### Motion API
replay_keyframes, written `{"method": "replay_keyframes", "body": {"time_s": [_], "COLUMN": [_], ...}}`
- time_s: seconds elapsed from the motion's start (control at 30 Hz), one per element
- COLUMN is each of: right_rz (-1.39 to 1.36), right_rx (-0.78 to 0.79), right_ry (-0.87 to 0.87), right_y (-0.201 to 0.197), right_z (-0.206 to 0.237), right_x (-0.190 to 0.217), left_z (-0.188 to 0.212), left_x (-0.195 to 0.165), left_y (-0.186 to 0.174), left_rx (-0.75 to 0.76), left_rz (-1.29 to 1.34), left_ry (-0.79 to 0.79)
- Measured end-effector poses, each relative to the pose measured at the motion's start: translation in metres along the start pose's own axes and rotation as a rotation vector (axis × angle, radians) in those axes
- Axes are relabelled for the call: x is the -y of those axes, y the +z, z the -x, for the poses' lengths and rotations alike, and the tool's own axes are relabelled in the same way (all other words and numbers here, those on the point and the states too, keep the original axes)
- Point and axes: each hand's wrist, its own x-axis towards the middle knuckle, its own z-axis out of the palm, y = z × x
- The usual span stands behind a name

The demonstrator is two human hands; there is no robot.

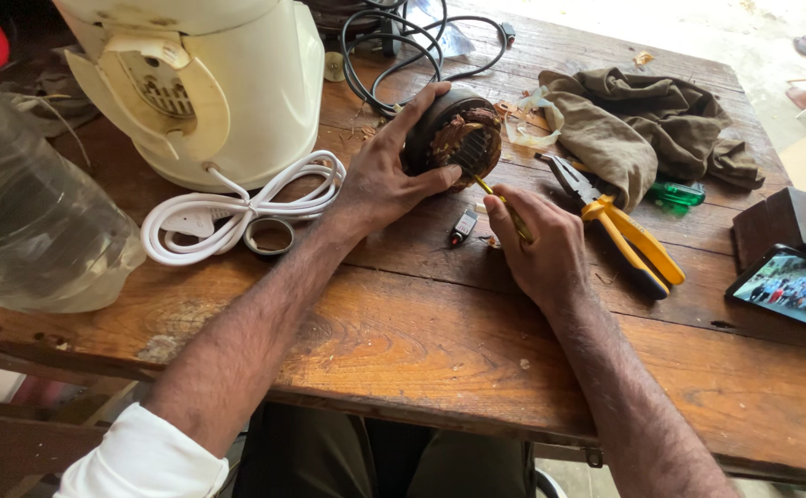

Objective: The person uses a screwdriver and pliers to scrape and remove material from a cylindrical electrical component, then wraps a small piece of wire with tape. The work is performed on a wooden table with tools and a smartphone visible nearby.

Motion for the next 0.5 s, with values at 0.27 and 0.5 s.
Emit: {"method": "replay_keyframes", "body": {"time_s": [0.27, 0.5], "right_rz": [0.016, -0.010], "right_rx": [-0.027, 0.019], "right_ry": [-0.047, -0.201], "right_y": [0.002, 0.014], "right_z": [0.001, -0.004], "right_x": [-0.004, -0.009], "left_z": [-0.002, -0.004], "left_x": [0.000, -0.003], "left_y": [-0.002, -0.010], "left_rx": [0.009, 0.024], "left_rz": [0.019, 0.010], "left_ry": [-0.014, -0.150]}}
